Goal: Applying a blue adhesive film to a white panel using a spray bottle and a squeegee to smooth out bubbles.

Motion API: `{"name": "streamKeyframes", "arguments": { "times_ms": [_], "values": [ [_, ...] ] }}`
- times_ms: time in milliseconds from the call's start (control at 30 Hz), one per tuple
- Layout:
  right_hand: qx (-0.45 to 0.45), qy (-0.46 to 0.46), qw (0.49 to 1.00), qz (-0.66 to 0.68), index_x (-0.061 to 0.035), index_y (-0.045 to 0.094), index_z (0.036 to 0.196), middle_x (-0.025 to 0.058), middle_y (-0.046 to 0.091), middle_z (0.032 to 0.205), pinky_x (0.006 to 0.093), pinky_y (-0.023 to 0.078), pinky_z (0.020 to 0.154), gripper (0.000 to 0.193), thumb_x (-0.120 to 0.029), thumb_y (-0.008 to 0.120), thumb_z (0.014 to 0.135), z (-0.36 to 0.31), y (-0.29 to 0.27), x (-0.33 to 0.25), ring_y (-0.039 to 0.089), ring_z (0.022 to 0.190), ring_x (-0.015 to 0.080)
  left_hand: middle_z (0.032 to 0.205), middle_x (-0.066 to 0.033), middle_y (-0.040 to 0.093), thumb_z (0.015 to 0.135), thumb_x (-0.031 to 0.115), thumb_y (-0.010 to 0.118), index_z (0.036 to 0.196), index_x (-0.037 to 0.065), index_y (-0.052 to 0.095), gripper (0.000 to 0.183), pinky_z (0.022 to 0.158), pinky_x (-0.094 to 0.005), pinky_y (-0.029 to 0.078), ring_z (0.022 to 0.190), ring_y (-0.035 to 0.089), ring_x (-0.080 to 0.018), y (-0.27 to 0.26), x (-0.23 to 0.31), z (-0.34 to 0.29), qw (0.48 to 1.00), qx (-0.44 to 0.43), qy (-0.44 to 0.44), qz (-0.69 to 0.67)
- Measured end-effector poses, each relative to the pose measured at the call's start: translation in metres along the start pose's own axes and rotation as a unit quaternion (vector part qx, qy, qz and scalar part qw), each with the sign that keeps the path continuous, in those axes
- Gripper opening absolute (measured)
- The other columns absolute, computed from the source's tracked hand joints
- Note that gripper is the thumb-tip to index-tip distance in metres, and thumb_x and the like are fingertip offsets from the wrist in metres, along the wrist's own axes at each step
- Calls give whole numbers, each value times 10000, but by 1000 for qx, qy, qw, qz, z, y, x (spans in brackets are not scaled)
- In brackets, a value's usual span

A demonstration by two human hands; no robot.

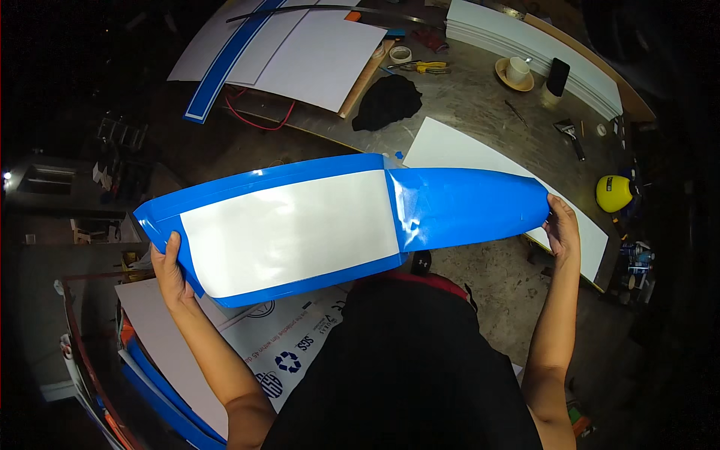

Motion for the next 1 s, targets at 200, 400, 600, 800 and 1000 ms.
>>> {"name": "streamKeyframes", "arguments": {
  "times_ms": [200, 400, 600, 800, 1000],
  "values": [
    [20, -4, 1000, 6, -93, 682, 988, 1, 662, 885, 287, 498, 734, 204, -289, 707, 937, 2, -6, 0, 597, 804, 122, 1130, -155, 680, 862, 197, 783, 1285, -18, 549, 528, 860, -332, 573, 968, 684, -221, -6, 4, 6, 1000, -6, -7, -8],
    [11, -1, 1000, 11, -81, 685, 988, 14, 669, 892, 273, 501, 721, 209, -279, 714, 932, 7, -25, 1, 594, 817, 125, 1136, -154, 681, 870, 185, 771, 1290, -15, 551, 514, 853, -333, 575, 966, 686, -219, -15, 3, 13, 1000, 1, -10, 5],
    [19, -7, 1000, 6, -81, 684, 985, 10, 670, 899, 280, 507, 736, 202, -276, 708, 937, 4, -35, -5, 598, 817, 121, 1178, -176, 668, 847, 248, 796, 1328, -9, 532, 606, 908, -385, 568, 1014, 679, -261, -39, -5, 28, 999, -24, -26, 24],
    [17, -30, 999, 14, -74, 678, 992, 13, 668, 911, 290, 512, 752, 219, -284, 709, 936, 3, -46, -19, 604, 831, 124, 1194, -172, 662, 842, 255, 796, 1334, -9, 528, 620, 924, -389, 559, 1033, 672, -263, -40, -5, 34, 998, -32, -43, 26],
    [33, -42, 998, 14, -47, 669, 1019, 28, 671, 924, 295, 525, 781, 242, -267, 719, 929, -2, -55, -30, 616, 848, 137, 1208, -171, 654, 840, 266, 797, 1348, -12, 511, 646, 948, -391, 541, 1056, 661, -267, -39, -4, 35, 998, -41, -34, 24]
  ]
}}
Point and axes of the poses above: each hand's wrist, its own z-axis towards the middle knuckle, its own y-axis out of the palm, x = y × z, the point moved 1 cm from there along z, towards the middle knuckle
